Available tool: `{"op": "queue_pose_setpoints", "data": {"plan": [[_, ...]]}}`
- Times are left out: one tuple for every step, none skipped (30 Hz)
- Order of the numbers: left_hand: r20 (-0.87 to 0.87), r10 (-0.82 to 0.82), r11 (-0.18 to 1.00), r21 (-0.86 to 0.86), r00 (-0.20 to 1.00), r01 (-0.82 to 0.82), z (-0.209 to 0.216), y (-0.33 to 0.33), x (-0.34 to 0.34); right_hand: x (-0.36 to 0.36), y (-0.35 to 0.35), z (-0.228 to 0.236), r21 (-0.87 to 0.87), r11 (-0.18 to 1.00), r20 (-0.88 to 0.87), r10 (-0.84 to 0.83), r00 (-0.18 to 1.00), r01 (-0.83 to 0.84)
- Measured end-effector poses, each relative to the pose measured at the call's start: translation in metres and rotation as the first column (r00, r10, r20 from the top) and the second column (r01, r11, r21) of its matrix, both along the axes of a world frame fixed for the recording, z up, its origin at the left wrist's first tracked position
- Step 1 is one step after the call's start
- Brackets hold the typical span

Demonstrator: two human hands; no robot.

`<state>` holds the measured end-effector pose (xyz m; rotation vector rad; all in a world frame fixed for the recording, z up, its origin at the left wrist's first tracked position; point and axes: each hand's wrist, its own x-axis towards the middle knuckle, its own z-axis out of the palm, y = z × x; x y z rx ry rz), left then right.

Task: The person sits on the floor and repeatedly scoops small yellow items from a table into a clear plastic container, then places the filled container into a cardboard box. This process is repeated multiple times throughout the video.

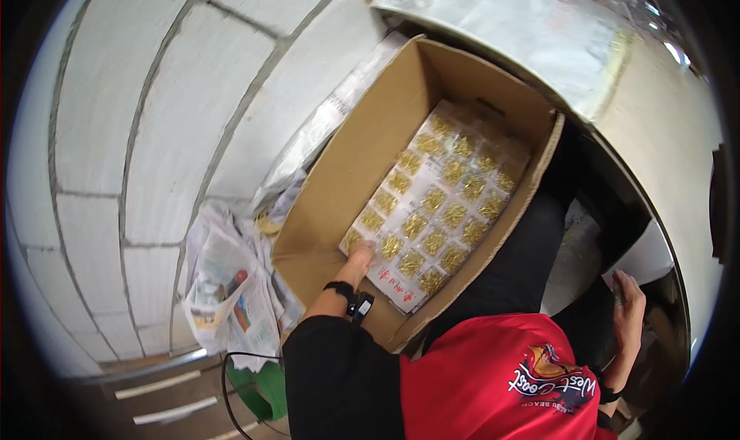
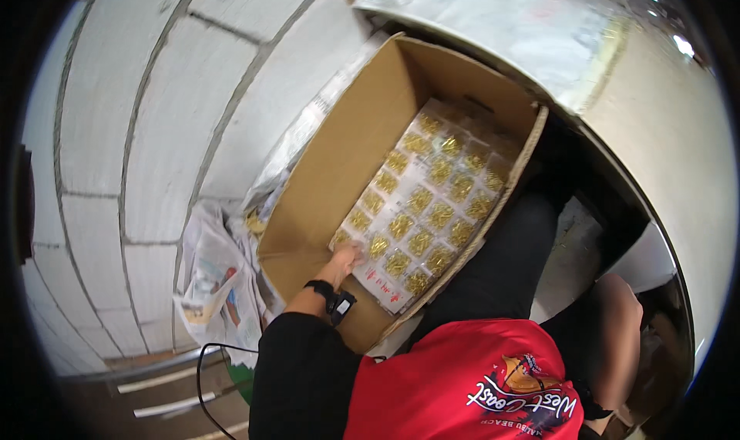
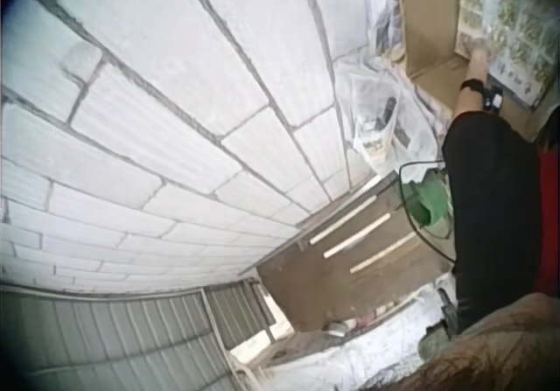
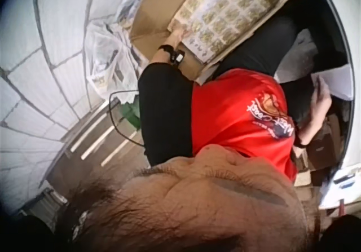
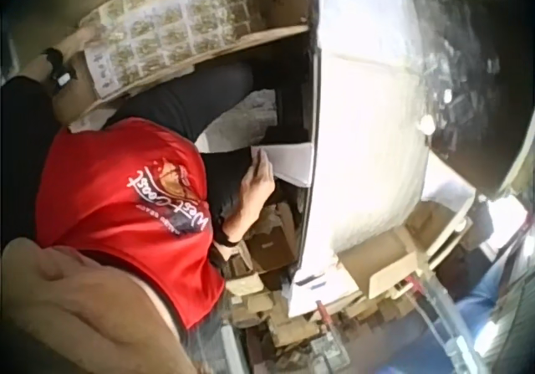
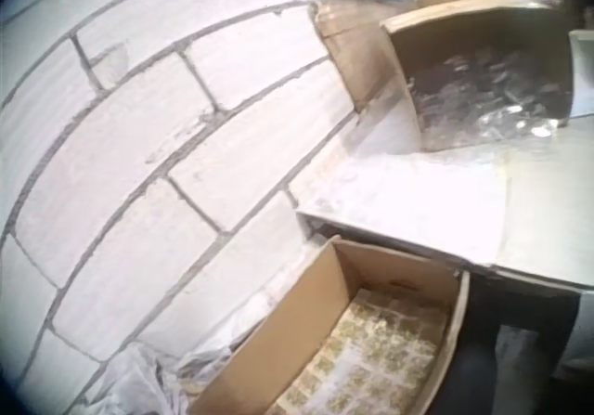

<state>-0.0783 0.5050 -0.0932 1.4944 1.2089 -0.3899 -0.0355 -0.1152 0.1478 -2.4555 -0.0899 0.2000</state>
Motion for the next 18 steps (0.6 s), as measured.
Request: {"op": "queue_pose_setpoints", "data": {"plan": [[0.040, 0.214, 0.977, -0.008, 0.976, -0.214, 0.028, -0.032, 0.022, -0.007, -0.003, 0.005, -0.014, 0.998, 0.010, -0.061, 0.998, 0.061], [0.101, 0.223, 0.974, 0.017, 0.970, -0.226, 0.044, -0.039, 0.038, -0.010, -0.008, 0.006, 0.027, 0.997, 0.045, -0.070, 0.997, 0.069], [0.157, 0.159, 0.985, 0.042, 0.975, -0.167, 0.055, -0.038, 0.042, -0.010, -0.017, 0.007, -0.043, 0.999, 0.099, -0.012, 0.995, 0.016], [0.220, 0.102, 0.990, 0.074, 0.970, -0.121, 0.063, -0.032, 0.049, -0.004, -0.020, 0.005, -0.070, 0.997, 0.145, 0.029, 0.989, -0.019], [0.275, 0.042, 0.993, 0.098, 0.961, -0.071, 0.065, -0.031, 0.064, 0.001, -0.025, 0.014, -0.053, 0.997, 0.187, 0.071, 0.980, -0.062], [0.324, -0.012, 0.990, 0.135, 0.946, -0.034, 0.065, -0.032, 0.087, 0.007, -0.033, 0.026, 0.031, 0.996, 0.181, 0.080, 0.980, -0.086], [0.365, -0.060, 0.982, 0.186, 0.929, -0.009, 0.067, -0.035, 0.105, 0.015, -0.042, 0.040, -0.010, 1.000, 0.335, 0.026, 0.942, -0.024], [0.399, -0.110, 0.966, 0.258, 0.910, 0.004, 0.078, -0.035, 0.119, 0.021, -0.058, 0.047, -0.027, 1.000, 0.480, 0.017, 0.877, -0.005], [0.421, -0.166, 0.943, 0.333, 0.892, 0.019, 0.091, -0.042, 0.135, 0.023, -0.086, 0.050, -0.030, 0.992, 0.546, -0.085, 0.833, 0.121], [0.443, -0.228, 0.910, 0.413, 0.867, 0.028, 0.111, -0.042, 0.144, 0.028, -0.120, 0.048, -0.002, 0.974, 0.602, -0.179, 0.778, 0.226], [0.460, -0.292, 0.879, 0.475, 0.838, 0.045, 0.127, -0.047, 0.153, 0.030, -0.164, 0.038, -0.048, 0.927, 0.666, -0.247, 0.704, 0.371], [0.476, -0.349, 0.858, 0.510, 0.807, 0.070, 0.135, -0.054, 0.166, 0.025, -0.218, 0.024, -0.106, 0.854, 0.721, -0.286, 0.631, 0.509], [0.495, -0.404, 0.838, 0.537, 0.769, 0.095, 0.150, -0.058, 0.174, 0.018, -0.270, 0.021, -0.178, 0.785, 0.677, -0.340, 0.652, 0.594], [0.527, -0.438, 0.825, 0.557, 0.728, 0.094, 0.165, -0.061, 0.177, 0.017, -0.315, 0.021, -0.264, 0.715, 0.519, -0.461, 0.720, 0.648], [0.558, -0.467, 0.821, 0.562, 0.686, 0.102, 0.183, -0.062, 0.180, 0.024, -0.352, 0.023, -0.308, 0.683, 0.414, -0.530, 0.740, 0.662], [0.596, -0.494, 0.828, 0.544, 0.632, 0.135, 0.196, -0.069, 0.191, 0.024, -0.386, 0.027, -0.316, 0.604, 0.307, -0.664, 0.681, 0.732], [0.649, -0.500, 0.853, 0.484, 0.573, 0.196, 0.203, -0.086, 0.211, 0.001, -0.450, 0.007, -0.389, 0.542, 0.420, -0.615, 0.667, 0.745], [0.684, -0.514, 0.855, 0.455, 0.518, 0.247, 0.221, -0.114, 0.234, 0.002, -0.492, 0.001, -0.329, 0.565, 0.382, -0.653, 0.654, 0.757]]}}
